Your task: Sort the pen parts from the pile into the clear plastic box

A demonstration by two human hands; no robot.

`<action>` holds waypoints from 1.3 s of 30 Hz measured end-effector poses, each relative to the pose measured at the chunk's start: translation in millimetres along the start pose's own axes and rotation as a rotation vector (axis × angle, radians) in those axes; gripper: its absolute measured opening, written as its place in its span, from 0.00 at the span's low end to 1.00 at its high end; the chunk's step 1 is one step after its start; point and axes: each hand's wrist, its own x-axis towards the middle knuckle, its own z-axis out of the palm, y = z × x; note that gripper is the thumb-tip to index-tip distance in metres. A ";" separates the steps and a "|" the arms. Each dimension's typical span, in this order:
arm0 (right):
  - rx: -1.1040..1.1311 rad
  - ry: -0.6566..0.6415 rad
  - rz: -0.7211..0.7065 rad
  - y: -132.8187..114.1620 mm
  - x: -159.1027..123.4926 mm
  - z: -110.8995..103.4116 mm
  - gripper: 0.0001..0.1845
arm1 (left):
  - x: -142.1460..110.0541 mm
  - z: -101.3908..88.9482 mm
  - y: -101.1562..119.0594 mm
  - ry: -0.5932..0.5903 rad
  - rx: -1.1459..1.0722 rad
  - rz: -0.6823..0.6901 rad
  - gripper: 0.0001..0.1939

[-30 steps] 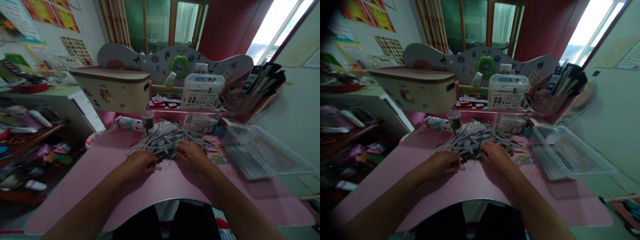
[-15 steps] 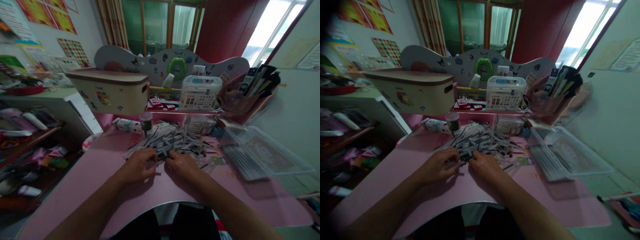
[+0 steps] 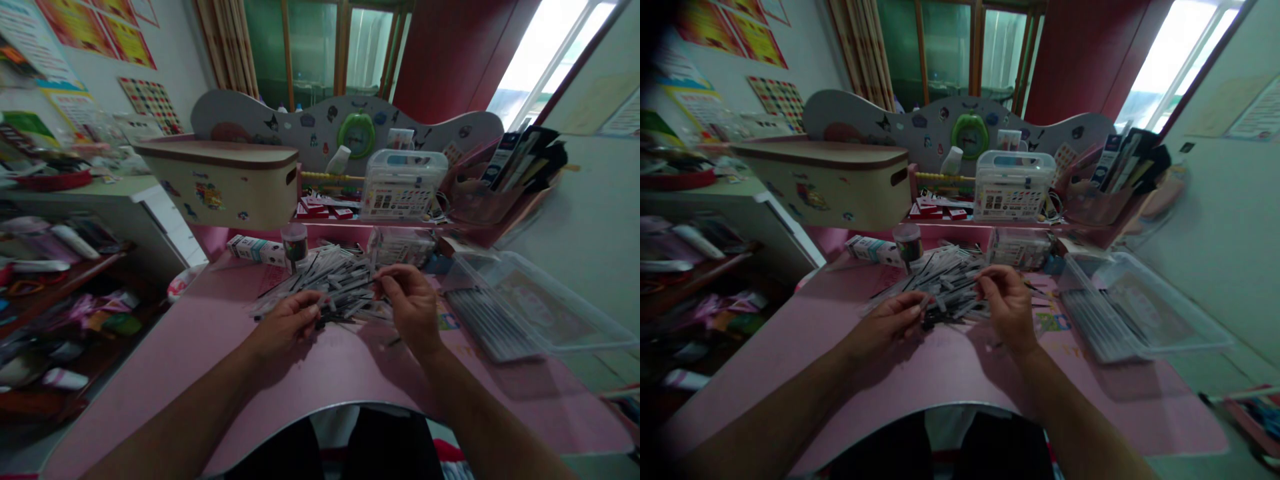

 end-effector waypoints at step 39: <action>0.070 -0.228 0.237 3.6 -10.0 14.0 0.07 | -0.3 -7.5 -6.4 -0.222 -0.022 -0.047 0.19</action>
